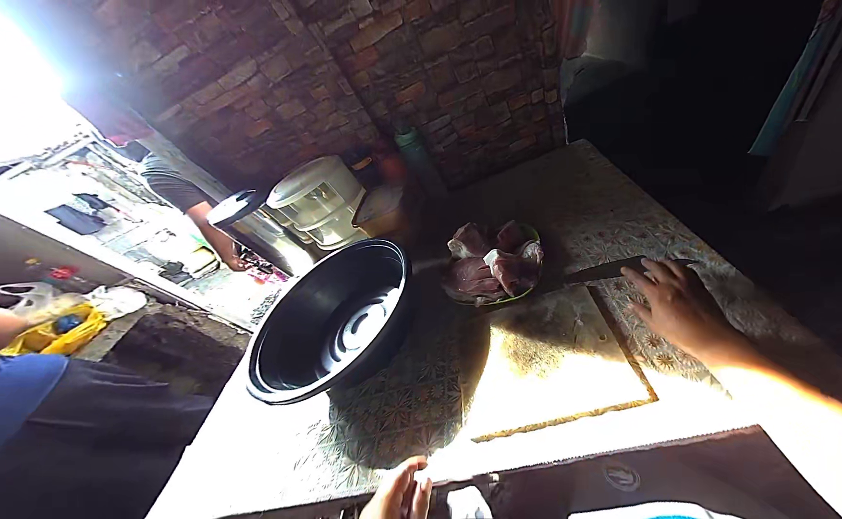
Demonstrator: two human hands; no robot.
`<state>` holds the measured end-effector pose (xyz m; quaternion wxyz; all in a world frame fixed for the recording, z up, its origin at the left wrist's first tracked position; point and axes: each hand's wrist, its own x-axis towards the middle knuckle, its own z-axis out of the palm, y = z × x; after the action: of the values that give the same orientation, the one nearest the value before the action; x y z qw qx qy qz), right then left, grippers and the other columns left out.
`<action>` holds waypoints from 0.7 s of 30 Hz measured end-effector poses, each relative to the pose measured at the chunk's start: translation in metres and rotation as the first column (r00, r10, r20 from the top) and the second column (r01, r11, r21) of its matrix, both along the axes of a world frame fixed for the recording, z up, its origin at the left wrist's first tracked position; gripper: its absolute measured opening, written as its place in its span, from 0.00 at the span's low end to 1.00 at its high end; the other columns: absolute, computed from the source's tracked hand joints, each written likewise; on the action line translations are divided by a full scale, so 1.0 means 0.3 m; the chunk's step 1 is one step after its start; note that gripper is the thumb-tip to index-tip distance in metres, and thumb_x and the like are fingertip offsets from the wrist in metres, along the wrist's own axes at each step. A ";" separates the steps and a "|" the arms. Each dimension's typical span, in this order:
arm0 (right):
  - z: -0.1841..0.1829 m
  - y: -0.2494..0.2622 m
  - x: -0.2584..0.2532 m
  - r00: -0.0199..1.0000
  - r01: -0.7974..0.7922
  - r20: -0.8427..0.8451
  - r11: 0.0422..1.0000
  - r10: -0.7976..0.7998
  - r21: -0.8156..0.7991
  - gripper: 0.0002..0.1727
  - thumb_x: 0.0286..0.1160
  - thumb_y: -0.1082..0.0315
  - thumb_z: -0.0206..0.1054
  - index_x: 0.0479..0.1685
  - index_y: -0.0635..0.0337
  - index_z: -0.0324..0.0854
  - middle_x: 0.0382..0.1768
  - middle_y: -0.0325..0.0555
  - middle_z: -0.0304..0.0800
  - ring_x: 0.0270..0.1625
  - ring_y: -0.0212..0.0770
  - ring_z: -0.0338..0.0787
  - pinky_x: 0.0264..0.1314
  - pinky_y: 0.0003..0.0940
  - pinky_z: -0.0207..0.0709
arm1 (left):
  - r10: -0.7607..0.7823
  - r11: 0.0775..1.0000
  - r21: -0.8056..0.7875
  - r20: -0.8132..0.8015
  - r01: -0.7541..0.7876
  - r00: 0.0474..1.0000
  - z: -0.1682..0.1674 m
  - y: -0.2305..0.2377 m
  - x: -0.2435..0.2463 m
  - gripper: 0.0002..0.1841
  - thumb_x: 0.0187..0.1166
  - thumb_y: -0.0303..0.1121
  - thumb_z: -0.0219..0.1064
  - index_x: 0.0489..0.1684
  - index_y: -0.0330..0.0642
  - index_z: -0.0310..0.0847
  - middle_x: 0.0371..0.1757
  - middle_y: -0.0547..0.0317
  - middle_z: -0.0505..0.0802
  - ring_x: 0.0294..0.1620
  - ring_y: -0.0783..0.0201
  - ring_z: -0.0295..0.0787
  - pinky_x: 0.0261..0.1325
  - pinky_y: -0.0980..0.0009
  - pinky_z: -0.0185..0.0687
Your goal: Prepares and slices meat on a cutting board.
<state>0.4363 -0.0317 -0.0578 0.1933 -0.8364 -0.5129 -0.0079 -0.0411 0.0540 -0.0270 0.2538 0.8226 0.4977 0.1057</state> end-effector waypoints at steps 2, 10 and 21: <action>0.000 0.065 0.063 0.998 0.053 -0.013 0.998 -0.054 -0.045 0.34 0.78 0.57 0.74 0.84 0.58 0.73 0.80 0.72 0.72 0.86 0.74 0.66 0.86 0.70 0.56 | 0.012 0.997 0.069 0.256 -0.031 0.967 -0.008 0.047 0.087 0.23 0.86 0.38 0.59 0.74 0.33 0.76 0.50 0.47 0.93 0.45 0.59 0.93 0.50 0.57 0.91; -0.051 0.111 0.081 0.991 0.131 -0.012 0.990 -0.132 -0.045 0.25 0.78 0.54 0.73 0.68 0.59 0.86 0.65 0.67 0.84 0.72 0.69 0.79 0.74 0.65 0.69 | 0.061 0.896 0.371 0.443 -0.245 0.894 -0.254 0.198 0.295 0.39 0.80 0.55 0.53 0.84 0.32 0.68 0.79 0.35 0.80 0.83 0.39 0.70 0.85 0.44 0.59; -0.027 0.071 0.064 0.987 0.113 -0.110 0.992 -0.119 -0.060 0.23 0.73 0.63 0.76 0.66 0.61 0.87 0.63 0.71 0.85 0.72 0.71 0.80 0.76 0.64 0.70 | 0.219 0.924 0.253 0.270 -0.288 0.938 -0.227 0.176 0.303 0.40 0.80 0.57 0.49 0.87 0.38 0.66 0.80 0.27 0.76 0.80 0.30 0.72 0.76 0.34 0.66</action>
<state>0.4554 -0.0105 -0.0659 0.1989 -0.8688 -0.4516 0.0423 0.0498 0.1068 -0.0952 0.1725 0.7604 0.5459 0.3065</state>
